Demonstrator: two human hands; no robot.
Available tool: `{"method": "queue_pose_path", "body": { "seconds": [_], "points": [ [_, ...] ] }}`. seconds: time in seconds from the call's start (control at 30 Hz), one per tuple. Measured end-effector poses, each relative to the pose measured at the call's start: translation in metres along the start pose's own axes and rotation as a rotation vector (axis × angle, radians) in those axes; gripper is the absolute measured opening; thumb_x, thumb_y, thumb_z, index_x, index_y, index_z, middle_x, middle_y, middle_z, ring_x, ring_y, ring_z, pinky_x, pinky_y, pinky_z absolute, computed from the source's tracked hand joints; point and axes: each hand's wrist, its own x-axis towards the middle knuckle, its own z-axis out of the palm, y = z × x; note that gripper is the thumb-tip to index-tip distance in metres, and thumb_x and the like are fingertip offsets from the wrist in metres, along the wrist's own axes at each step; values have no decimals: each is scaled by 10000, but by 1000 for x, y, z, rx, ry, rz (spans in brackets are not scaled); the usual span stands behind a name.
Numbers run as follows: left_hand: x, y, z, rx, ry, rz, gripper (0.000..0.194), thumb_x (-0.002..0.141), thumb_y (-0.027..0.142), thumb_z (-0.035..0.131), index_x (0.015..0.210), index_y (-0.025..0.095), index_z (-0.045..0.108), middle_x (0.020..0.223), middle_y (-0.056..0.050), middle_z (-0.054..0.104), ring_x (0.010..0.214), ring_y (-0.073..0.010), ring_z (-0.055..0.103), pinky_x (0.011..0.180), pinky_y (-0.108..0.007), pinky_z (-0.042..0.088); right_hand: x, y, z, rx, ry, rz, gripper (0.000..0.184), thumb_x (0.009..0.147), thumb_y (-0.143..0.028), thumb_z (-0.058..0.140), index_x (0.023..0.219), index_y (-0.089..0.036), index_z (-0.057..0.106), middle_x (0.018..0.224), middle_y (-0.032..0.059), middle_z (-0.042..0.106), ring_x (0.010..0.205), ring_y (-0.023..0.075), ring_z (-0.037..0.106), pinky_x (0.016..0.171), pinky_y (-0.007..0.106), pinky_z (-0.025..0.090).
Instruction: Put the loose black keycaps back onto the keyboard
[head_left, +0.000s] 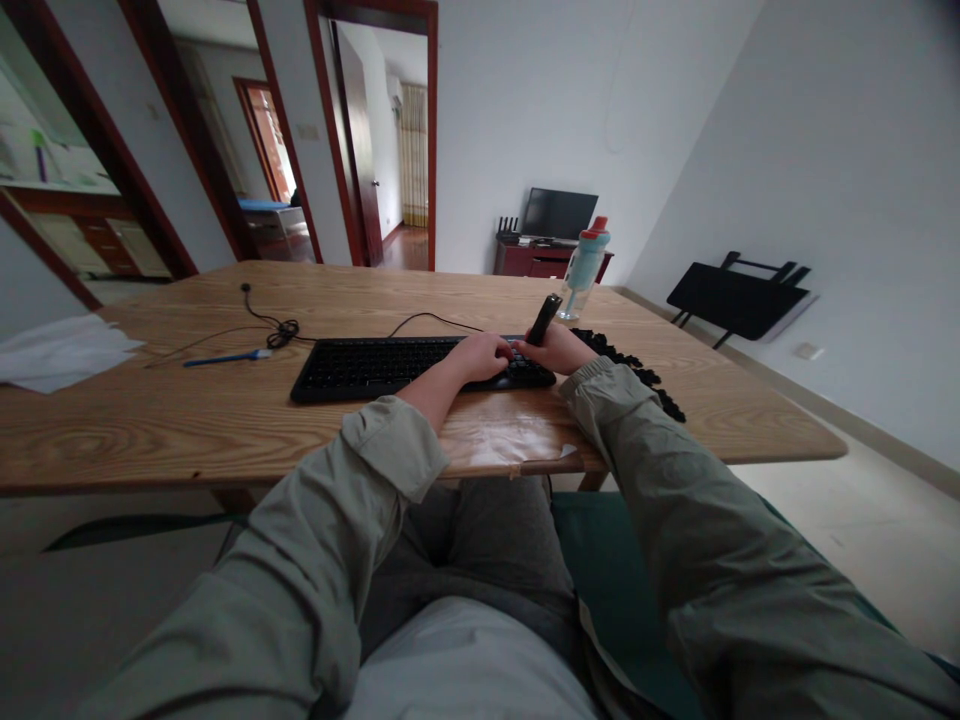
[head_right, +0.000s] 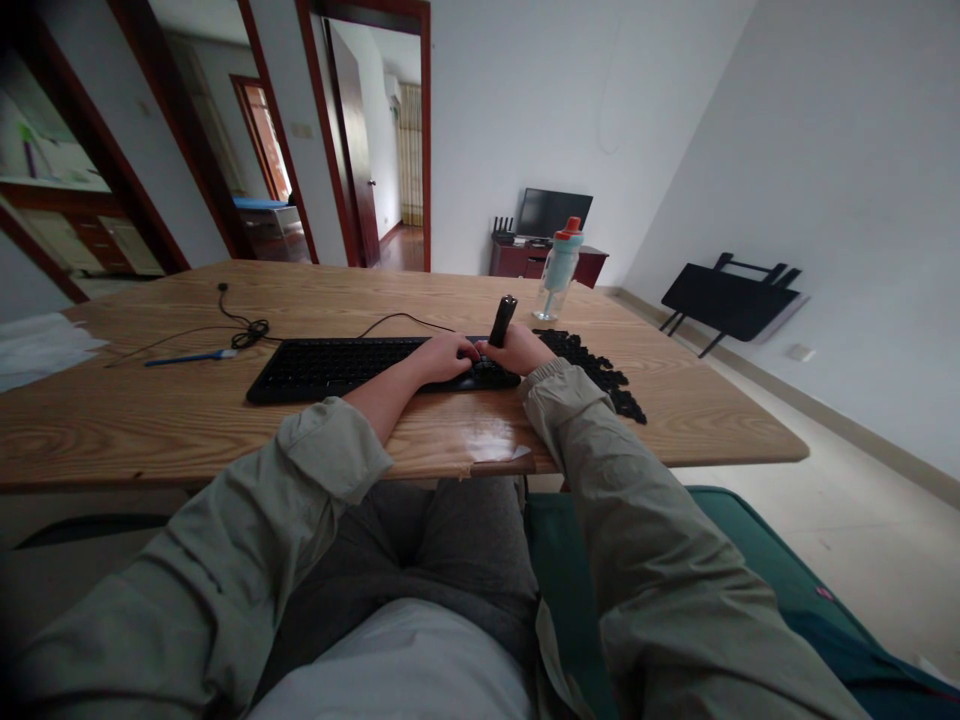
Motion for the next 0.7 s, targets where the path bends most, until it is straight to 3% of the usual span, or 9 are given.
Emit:
{"method": "queue_pose_path", "body": {
  "seconds": [0.2,0.47,0.7],
  "points": [
    [-2,8,-2,-26,-1,-2,304,789,204,571,1004,194,785,972,-54,754,902,-192,665,829,-274,483,4,6,1,15,1,-17,223,758,-359,670,740,-140,628,658,32,591,653,131,522,607,243,402],
    [-3,16,0,-140,16,-22,317,795,400,692,1030,205,779,918,-52,749,820,-202,656,752,-281,469,3,-2,-1,93,-49,-18,244,755,-385,664,717,-148,620,671,36,604,639,134,516,604,256,402],
    [6,11,9,-70,0,-115,313,873,433,579,893,202,788,795,-50,719,697,-180,605,667,-282,415,0,4,3,144,39,33,397,789,-528,621,671,-149,604,650,38,576,669,146,524,663,274,409]
  ]
}}
